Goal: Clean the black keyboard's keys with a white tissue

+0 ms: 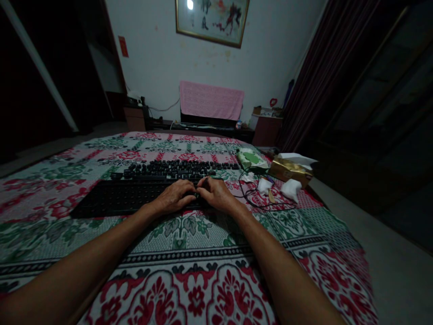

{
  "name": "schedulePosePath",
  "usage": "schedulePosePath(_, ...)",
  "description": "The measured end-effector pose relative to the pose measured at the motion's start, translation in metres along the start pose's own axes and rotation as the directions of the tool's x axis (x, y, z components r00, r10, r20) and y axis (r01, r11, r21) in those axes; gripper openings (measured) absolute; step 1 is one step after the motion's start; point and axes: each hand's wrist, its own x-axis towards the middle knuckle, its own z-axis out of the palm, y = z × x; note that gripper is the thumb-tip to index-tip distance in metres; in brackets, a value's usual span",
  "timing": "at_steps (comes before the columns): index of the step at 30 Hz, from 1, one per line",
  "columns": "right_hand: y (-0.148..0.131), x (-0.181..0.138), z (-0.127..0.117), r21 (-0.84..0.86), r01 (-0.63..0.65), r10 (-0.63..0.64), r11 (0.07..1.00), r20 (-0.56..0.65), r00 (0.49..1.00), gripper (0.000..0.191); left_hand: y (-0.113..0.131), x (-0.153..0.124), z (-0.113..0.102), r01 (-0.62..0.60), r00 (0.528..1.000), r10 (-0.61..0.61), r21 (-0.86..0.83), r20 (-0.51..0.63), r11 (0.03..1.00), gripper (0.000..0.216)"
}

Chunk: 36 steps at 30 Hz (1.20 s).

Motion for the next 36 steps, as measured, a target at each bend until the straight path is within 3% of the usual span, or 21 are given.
schedulePosePath(4, 0.005, 0.001, 0.006, 0.018, -0.076, 0.077, 0.997, -0.075, 0.994, 0.014, 0.002, 0.000, -0.001, 0.003, 1.000, -0.003, -0.005, -0.013, 1.000, 0.024)
schedulePosePath(11, 0.006, 0.003, 0.014, 0.004, -0.069, 0.068, 0.998, -0.205, 0.976, 0.014, 0.003, 0.001, -0.001, 0.031, 0.999, -0.030, 0.007, -0.010, 1.000, 0.023)
schedulePosePath(19, 0.009, 0.002, 0.004, 0.010, -0.194, 0.191, 0.981, -0.233, 0.954, 0.020, 0.003, 0.001, -0.001, 0.059, 0.998, -0.059, 0.002, -0.014, 0.998, 0.019)
schedulePosePath(26, 0.015, -0.003, 0.007, -0.184, -0.026, 0.023, 0.983, -0.019, 1.000, 0.018, 0.005, 0.000, -0.002, 0.055, 0.998, -0.055, -0.014, -0.020, 0.998, 0.019)
schedulePosePath(29, 0.022, -0.003, 0.009, -0.246, 0.034, -0.040, 0.969, -0.017, 0.999, 0.018, 0.004, -0.001, -0.002, 0.052, 0.998, -0.052, -0.017, -0.019, 0.999, 0.020)
schedulePosePath(36, 0.025, -0.003, 0.010, -0.273, 0.041, -0.041, 0.961, 0.004, 0.999, 0.024, 0.003, 0.000, -0.001, 0.061, 0.998, -0.061, -0.024, -0.015, 0.998, 0.019)
